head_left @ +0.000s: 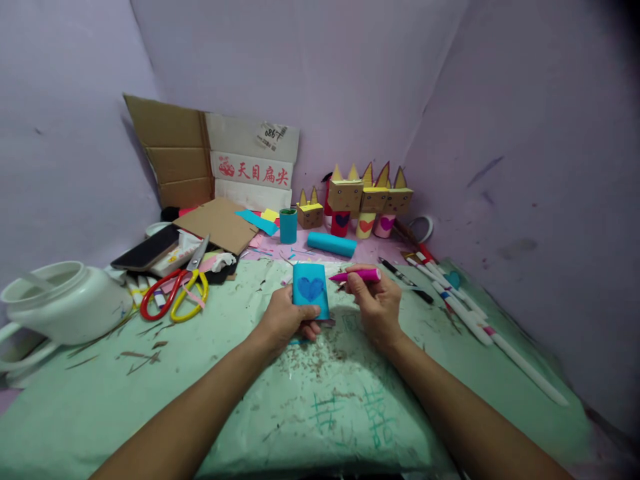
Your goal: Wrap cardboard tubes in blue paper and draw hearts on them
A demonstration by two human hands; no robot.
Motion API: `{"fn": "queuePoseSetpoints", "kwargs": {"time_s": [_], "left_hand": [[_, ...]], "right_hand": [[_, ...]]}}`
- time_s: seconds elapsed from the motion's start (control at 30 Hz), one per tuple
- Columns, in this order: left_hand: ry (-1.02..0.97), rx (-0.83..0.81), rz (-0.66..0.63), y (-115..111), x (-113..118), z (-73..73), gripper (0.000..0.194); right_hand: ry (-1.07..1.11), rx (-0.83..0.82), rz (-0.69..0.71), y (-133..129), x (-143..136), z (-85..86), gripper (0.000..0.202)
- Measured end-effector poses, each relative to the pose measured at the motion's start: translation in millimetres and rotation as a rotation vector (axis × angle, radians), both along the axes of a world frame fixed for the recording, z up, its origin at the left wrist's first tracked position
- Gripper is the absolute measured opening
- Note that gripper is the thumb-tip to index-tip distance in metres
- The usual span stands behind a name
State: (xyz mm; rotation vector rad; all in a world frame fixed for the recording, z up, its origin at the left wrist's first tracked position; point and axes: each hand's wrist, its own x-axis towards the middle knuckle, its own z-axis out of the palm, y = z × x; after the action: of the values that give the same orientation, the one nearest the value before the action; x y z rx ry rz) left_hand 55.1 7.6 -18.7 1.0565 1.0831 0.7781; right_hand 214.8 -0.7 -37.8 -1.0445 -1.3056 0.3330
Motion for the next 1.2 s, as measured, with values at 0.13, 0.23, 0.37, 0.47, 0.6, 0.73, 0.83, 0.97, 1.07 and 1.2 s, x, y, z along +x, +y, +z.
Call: {"fn": "queuePoseSetpoints", "kwargs": {"time_s": [0.13,0.23,0.37,0.47,0.6,0.73,0.83,0.97,1.07,1.2], "left_hand": [[-0.002,0.001,0.001,-0.5,-0.2,-0.1,0.026],[-0.005,0.003,-0.004,-1.0,-0.7,1.3,0.027],[-0.009,0.004,0.003,-0.7,-0.5,2.6,0.025],[-0.02,0.004,0.016,0.1,0.2,2.1,0.026],[-0.019,-0.001,0.016,0.7,0.7,0.8,0.027],[-0.016,-0.002,0.014,0.2,0.5,0.3,0.026],[-0.018,0.004,0.012,-0.1,0.4,0.2,0.025],[-0.024,0.013,0.009,0.6,0.3,-0.3,0.024],[-0.025,0.01,0.006,1.3,0.3,-0.5,0.024],[-0.023,0.003,0.005,1.3,0.4,-0.2,0.024]], "right_hand": [[-0.074,0.015,0.029,2.5,1.3,-3.4,0.011],[-0.124,0.019,0.039,2.3,-0.5,-2.6,0.011],[-0.223,0.058,0.06,-0.2,-3.6,1.4,0.007],[-0.271,0.11,0.099,-2.0,-4.9,3.1,0.006],[-0.279,0.121,0.129,-3.4,-4.9,2.9,0.006],[-0.24,0.074,0.076,-3.8,-4.6,3.3,0.007],[-0.24,0.073,0.081,-4.0,-5.6,4.1,0.006],[-0.249,0.091,0.114,-4.4,-6.8,4.4,0.007],[-0.247,0.071,0.098,-4.7,-6.5,4.2,0.007],[-0.268,0.06,0.105,-4.9,-6.5,4.3,0.008]]}}
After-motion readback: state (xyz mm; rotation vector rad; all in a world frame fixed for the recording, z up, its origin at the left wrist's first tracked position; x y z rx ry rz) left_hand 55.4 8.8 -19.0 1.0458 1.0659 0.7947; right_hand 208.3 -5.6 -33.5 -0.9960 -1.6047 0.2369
